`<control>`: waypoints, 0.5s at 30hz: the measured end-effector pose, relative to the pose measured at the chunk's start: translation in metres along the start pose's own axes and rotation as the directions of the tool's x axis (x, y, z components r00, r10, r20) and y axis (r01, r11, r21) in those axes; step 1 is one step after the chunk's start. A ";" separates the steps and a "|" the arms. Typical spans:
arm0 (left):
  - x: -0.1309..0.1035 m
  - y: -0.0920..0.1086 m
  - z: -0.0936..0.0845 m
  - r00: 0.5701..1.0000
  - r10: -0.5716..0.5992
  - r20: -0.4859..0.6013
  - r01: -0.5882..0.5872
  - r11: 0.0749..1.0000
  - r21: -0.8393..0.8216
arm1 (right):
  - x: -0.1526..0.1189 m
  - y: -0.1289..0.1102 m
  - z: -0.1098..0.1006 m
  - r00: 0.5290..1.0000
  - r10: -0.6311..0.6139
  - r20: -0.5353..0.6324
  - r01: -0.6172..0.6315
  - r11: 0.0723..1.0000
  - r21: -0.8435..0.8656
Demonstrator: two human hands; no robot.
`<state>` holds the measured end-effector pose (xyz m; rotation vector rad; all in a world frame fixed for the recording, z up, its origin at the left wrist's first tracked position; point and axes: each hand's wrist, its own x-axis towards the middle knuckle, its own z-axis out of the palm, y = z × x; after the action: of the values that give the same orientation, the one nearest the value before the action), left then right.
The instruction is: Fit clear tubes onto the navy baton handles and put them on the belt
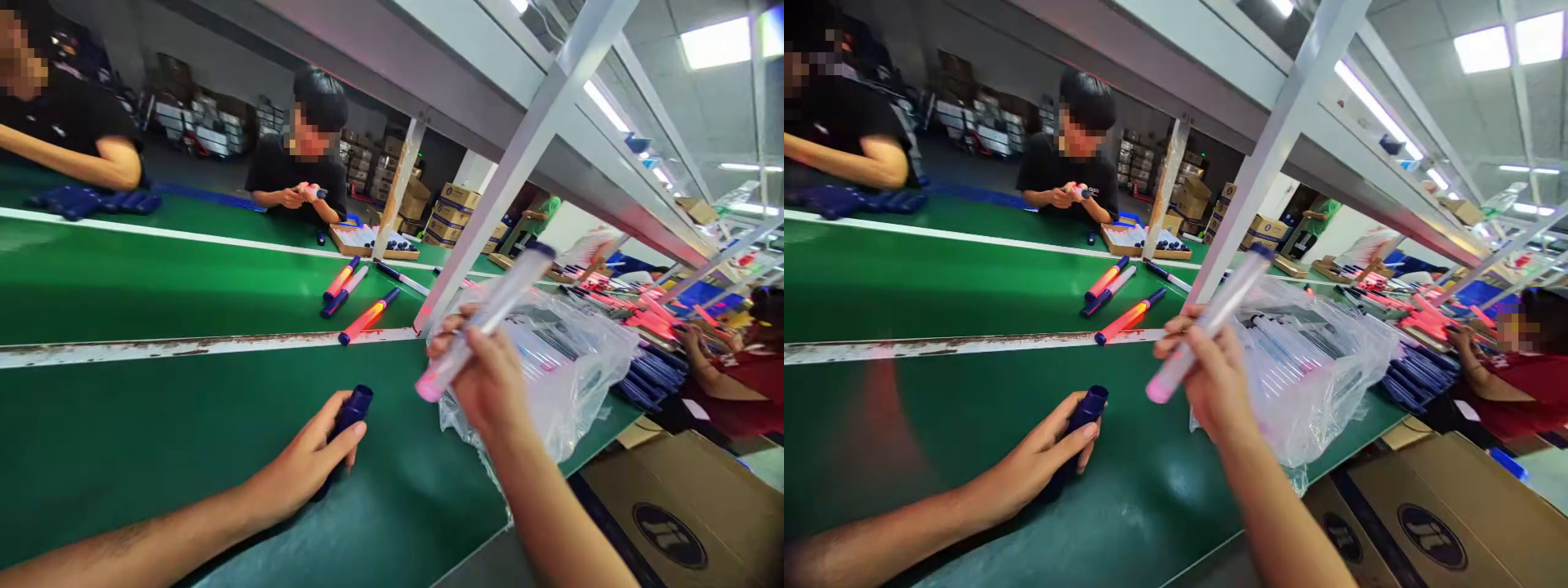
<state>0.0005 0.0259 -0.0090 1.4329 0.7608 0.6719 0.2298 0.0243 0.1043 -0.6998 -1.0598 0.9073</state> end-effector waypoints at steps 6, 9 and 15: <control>-0.005 -0.009 -0.001 0.991 0.034 0.131 -0.023 0.996 -0.085 | -0.004 0.077 0.046 0.991 0.130 0.022 -0.130 0.936 0.326; -0.003 -0.007 -0.001 0.990 0.021 0.140 -0.006 0.995 -0.102 | -0.007 0.080 0.043 0.991 0.132 0.000 -0.123 0.921 0.369; 0.001 -0.008 0.000 0.987 0.006 0.160 0.016 0.990 -0.138 | -0.013 0.073 0.042 0.992 0.127 -0.021 -0.109 0.913 0.394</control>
<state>0.0004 0.0262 -0.0167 1.3396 0.5806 0.5862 0.1672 0.0498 0.0519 -0.4479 -0.7657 1.1627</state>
